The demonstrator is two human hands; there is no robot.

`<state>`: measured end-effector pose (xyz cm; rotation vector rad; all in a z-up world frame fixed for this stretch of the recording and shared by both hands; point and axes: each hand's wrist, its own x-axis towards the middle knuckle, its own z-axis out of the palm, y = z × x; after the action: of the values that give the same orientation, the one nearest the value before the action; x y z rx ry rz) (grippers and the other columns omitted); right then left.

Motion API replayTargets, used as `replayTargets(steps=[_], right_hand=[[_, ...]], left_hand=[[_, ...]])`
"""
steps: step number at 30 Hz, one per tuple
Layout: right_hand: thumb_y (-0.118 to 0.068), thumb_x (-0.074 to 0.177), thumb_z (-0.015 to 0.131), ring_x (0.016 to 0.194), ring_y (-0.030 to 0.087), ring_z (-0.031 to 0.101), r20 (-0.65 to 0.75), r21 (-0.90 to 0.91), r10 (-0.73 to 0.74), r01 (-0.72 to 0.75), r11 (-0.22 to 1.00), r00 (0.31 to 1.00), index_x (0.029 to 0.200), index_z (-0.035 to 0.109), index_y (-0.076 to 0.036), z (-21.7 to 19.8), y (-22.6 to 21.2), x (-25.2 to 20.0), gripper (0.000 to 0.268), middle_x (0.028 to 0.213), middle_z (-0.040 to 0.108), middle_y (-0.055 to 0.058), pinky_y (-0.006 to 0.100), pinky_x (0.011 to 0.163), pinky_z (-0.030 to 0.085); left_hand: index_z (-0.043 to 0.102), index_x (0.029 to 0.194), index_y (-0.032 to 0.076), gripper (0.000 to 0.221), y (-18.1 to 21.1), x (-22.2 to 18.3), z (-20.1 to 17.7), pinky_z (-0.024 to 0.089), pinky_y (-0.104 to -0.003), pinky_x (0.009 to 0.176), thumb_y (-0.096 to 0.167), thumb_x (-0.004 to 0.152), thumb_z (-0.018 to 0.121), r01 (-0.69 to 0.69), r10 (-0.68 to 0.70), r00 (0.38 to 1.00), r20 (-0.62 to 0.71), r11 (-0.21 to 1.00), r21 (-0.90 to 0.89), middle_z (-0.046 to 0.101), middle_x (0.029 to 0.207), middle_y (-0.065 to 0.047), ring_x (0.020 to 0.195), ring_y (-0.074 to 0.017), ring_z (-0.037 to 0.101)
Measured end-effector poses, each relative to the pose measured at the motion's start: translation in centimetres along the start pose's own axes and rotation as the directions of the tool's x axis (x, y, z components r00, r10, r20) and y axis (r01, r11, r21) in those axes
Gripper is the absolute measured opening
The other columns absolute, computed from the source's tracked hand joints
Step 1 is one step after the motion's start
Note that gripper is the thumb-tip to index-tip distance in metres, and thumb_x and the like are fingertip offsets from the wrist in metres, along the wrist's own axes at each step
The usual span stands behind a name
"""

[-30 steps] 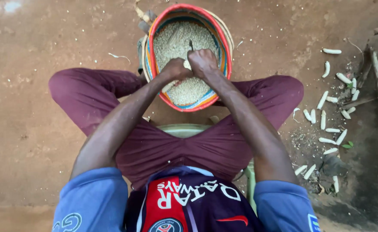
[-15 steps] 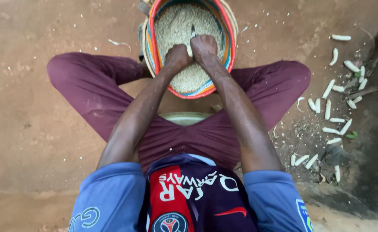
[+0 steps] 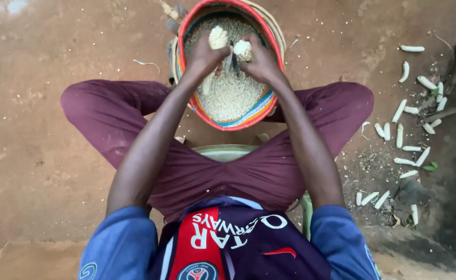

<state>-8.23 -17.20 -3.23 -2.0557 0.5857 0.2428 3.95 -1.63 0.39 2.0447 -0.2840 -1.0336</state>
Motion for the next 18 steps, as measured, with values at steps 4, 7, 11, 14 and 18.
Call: replayTargets(steps=[4, 7, 11, 14, 18], right_hand=[[0.001, 0.099, 0.069, 0.103, 0.018, 0.066, -0.040, 0.484, -0.145, 0.146, 0.863, 0.989, 0.139, 0.051, -0.008, -2.5, -3.4, -3.7, 0.045, 0.133, 0.059, 0.012, 0.025, 0.065, 0.063], [-0.014, 0.108, 0.067, 0.063, 0.018, 0.067, -0.093, 0.726, -0.244, 0.233, 0.646, 0.965, 0.145, 0.041, -0.003, -4.3, -3.4, -3.3, 0.047, 0.118, 0.077, 0.022, 0.028, 0.051, 0.059], [-0.040, 0.102, 0.070, 0.052, 0.017, 0.060, -0.241, 0.816, -0.173, 0.295, 0.497, 0.955, 0.123, 0.054, -0.004, -7.7, -3.5, -0.5, 0.045, 0.093, 0.071, 0.015, 0.028, 0.040, 0.048], [-0.050, 0.096, 0.070, 0.050, 0.014, 0.059, -0.287, 0.859, -0.079, 0.293, 0.420, 0.955, 0.116, 0.059, -0.004, -9.7, -3.5, 1.5, 0.051, 0.083, 0.070, 0.008, 0.026, 0.037, 0.044], [-0.042, 0.098, 0.068, 0.050, 0.016, 0.055, -0.385, 0.886, -0.009, 0.372, 0.278, 0.923, 0.094, 0.059, -0.010, -11.6, -1.2, 5.3, 0.033, 0.081, 0.067, 0.011, 0.029, 0.040, 0.035]], left_hand=[[0.056, 0.131, 0.013, 0.054, -1.6, -1.7, -0.8, 0.051, -0.033, 0.092, 0.040, 0.089, 0.075, -0.186, 0.179, 0.983, -0.050, 0.933, -0.308, 0.072, 0.120, -0.001, 0.109, -0.0168, 0.067], [0.047, 0.132, 0.005, 0.051, -2.3, -2.2, 0.5, 0.052, -0.026, 0.048, 0.024, 0.093, 0.074, -0.048, 0.137, 0.987, 0.083, 0.750, -0.659, 0.063, 0.103, -0.009, 0.061, -0.0106, 0.059], [0.059, 0.119, 0.008, 0.028, -6.0, 0.9, 3.3, 0.057, -0.031, 0.046, 0.022, 0.097, 0.071, -0.015, 0.144, 0.986, 0.080, 0.562, -0.827, 0.064, 0.095, -0.008, 0.066, -0.0159, 0.062], [0.059, 0.131, 0.004, 0.041, -6.7, 1.0, 3.8, 0.062, -0.033, 0.051, 0.031, 0.100, 0.065, 0.047, 0.129, 0.983, 0.130, 0.513, -0.857, 0.064, 0.103, -0.011, 0.077, -0.0205, 0.069], [0.057, 0.133, 0.000, 0.034, -8.1, 1.8, 4.8, 0.064, -0.038, 0.060, 0.017, 0.104, 0.061, 0.059, 0.239, 0.961, 0.143, 0.324, -0.944, 0.071, 0.115, -0.022, 0.084, -0.0257, 0.071]])
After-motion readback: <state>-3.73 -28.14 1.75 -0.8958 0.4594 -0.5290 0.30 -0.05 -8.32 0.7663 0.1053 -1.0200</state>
